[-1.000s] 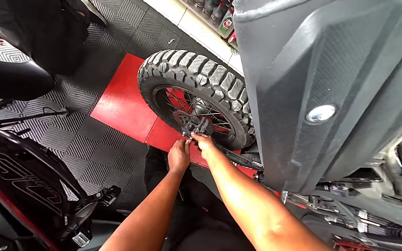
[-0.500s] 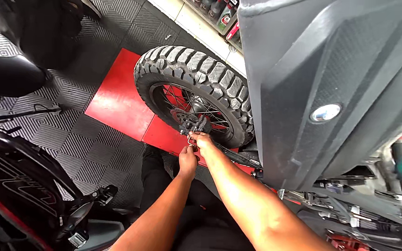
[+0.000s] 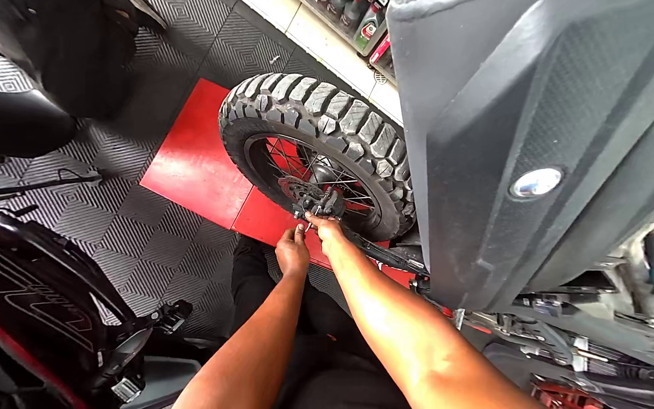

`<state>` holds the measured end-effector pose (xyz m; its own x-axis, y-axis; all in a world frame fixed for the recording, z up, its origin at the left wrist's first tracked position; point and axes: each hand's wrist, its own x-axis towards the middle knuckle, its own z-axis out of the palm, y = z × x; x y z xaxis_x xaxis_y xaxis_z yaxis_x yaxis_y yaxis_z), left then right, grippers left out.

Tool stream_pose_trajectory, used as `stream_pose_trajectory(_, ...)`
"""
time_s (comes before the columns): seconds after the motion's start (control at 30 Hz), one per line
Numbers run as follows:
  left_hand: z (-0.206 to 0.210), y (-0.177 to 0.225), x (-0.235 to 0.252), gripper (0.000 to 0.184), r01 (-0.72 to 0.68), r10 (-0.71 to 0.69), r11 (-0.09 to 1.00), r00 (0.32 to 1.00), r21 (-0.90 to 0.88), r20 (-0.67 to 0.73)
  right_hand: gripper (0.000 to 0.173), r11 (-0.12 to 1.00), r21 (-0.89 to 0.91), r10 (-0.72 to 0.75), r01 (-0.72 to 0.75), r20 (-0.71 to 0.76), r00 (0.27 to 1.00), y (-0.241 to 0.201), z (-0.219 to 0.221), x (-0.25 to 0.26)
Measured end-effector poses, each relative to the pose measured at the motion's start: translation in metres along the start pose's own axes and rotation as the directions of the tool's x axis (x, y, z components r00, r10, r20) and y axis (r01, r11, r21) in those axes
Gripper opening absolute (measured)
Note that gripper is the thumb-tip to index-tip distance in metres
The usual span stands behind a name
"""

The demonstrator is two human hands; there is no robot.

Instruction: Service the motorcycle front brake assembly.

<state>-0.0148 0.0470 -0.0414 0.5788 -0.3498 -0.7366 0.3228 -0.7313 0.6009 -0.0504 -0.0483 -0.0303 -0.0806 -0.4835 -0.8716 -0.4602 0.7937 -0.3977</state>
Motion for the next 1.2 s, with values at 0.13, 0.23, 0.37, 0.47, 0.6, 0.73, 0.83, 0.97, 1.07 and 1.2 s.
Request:
stream_pose_trajectory(0.13, 0.012, 0.009, -0.029, 0.060, 0.174, -0.130, 0.938, 0.979, -0.300, 0.160, 0.038, 1.000, 0.009, -0.023, 0.023, 0.102, 0.995, -0.002, -0.009, -0.006)
stream_pose_trajectory(0.23, 0.009, 0.028, -0.039, 0.035, 0.265, -0.173, 0.866, 0.954, -0.424, 0.244, 0.030, 0.997, 0.079, -0.028, 0.012, 0.210, 0.977, 0.000, -0.010, -0.004)
stream_pose_trajectory(0.37, -0.008, 0.025, -0.023, 0.033, -0.003, 0.016, 0.993, 0.994, -0.121, 0.107, 0.028, 0.991, 0.130, -0.022, -0.018, 0.301, 0.954, 0.000, -0.016, 0.000)
stream_pose_trajectory(0.47, -0.018, 0.023, -0.005, 0.040, -0.049, 0.049, 0.999, 0.998, 0.020, -0.027, 0.027, 0.995, 0.099, -0.016, -0.009, 0.247, 0.969, -0.002, -0.018, -0.006)
stream_pose_trajectory(0.6, -0.011, 0.004, 0.019, 0.029, 0.051, -0.051, 0.988, 0.999, -0.143, 0.005, 0.023, 0.990, 0.137, -0.003, -0.020, 0.167, 0.986, -0.001, -0.011, -0.008)
stream_pose_trajectory(0.73, 0.004, 0.004, -0.010, 0.054, 0.169, -0.146, 0.960, 0.983, -0.226, 0.115, 0.024, 0.984, 0.179, -0.006, -0.016, 0.119, 0.993, 0.003, -0.008, -0.007)
stream_pose_trajectory(0.83, 0.011, 0.014, -0.041, 0.055, 0.181, -0.126, 0.947, 0.970, -0.265, 0.209, 0.027, 0.980, 0.194, 0.018, -0.034, 0.087, 0.996, 0.001, -0.002, -0.005)
stream_pose_trajectory(0.97, -0.004, 0.021, -0.030, 0.029, -0.095, 0.107, 0.990, 0.988, -0.106, 0.108, 0.032, 0.993, 0.106, 0.037, -0.046, 0.079, 0.996, -0.004, 0.000, -0.002)
stream_pose_trajectory(1.07, -0.025, 0.014, -0.008, 0.031, -0.326, 0.303, 0.925, 0.943, 0.194, 0.137, 0.037, 0.994, 0.099, 0.049, -0.055, 0.059, 0.997, -0.005, -0.001, -0.006)
stream_pose_trajectory(1.2, -0.033, 0.010, -0.004, 0.037, -0.486, 0.404, 0.751, 0.874, 0.447, 0.271, 0.041, 0.994, 0.100, 0.048, -0.053, 0.049, 0.998, -0.003, -0.001, -0.006)
